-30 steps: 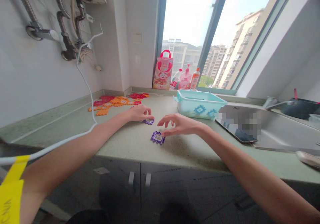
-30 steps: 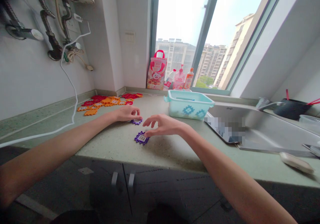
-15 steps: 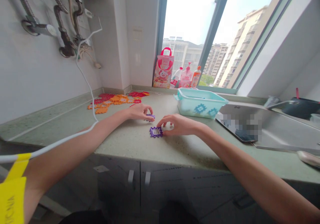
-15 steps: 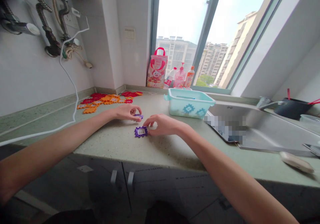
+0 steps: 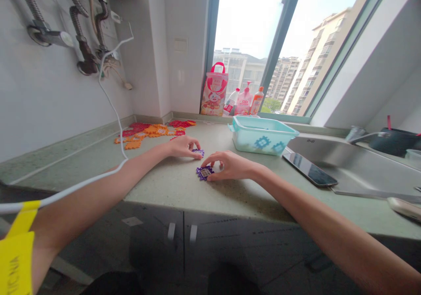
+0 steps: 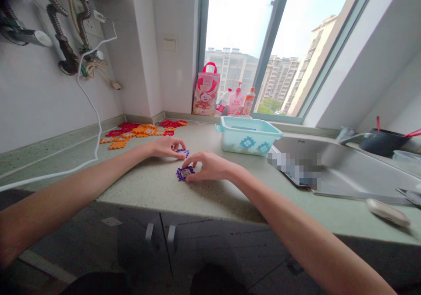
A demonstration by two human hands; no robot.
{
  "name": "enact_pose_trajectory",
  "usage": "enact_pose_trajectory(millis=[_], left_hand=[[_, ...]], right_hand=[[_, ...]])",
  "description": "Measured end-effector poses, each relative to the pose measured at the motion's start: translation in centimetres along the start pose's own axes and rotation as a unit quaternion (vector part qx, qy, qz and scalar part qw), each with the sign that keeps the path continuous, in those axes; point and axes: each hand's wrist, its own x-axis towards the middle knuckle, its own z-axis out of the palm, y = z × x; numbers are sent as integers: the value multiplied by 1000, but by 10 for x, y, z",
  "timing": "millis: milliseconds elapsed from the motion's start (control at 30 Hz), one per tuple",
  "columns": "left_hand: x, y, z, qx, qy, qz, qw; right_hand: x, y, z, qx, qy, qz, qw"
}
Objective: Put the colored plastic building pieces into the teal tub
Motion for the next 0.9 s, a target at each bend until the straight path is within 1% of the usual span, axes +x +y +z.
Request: enact_pose_trajectory(millis=[100, 167, 233, 300, 367, 433, 500, 567, 600, 633, 733, 800, 900], left_hand=[[1, -2, 2, -7, 12, -1, 1000], [2, -2, 3, -9, 12, -5, 1000], [2, -2, 3, -5, 10, -9, 1000], [2, -3, 3, -2, 9, -12, 1000], [2, -4, 4, -4, 8, -13, 1000], [2, -5, 4, -8, 6, -10, 1000], [2, -5, 4, -10, 6, -8, 1000], [2, -5, 4, -11, 6, -6, 1000], [1, -4, 4, -12, 6, -5, 1000], [1, -4, 4, -12, 6, -3, 1000], [0, 0, 3, -12, 6, 4, 1000], [-1, 3, 2, -8, 8, 7, 1000], [-2, 5, 2, -3, 11, 8, 1000]], right_hand=[[1, 4, 2, -14, 10, 1, 1000], [0, 7, 1, -50, 35, -8, 998], [-2, 10, -5, -90, 91, -15, 992], [-4, 13, -15, -126, 179, -23, 975], [-8, 17, -29, -162, 278, -35, 946], [-13, 25, -45, -197, 366, -32, 909], [-19, 37, -59, -230, 437, 5, 869], [-24, 50, -69, -265, 484, 63, 832], [-26, 56, -72, -283, 487, 95, 821], [-28, 62, -74, -302, 475, 125, 817], [-32, 73, -72, -356, 399, 196, 822], [-32, 76, -69, -379, 373, 208, 821], [-31, 75, -65, -393, 359, 216, 819]])
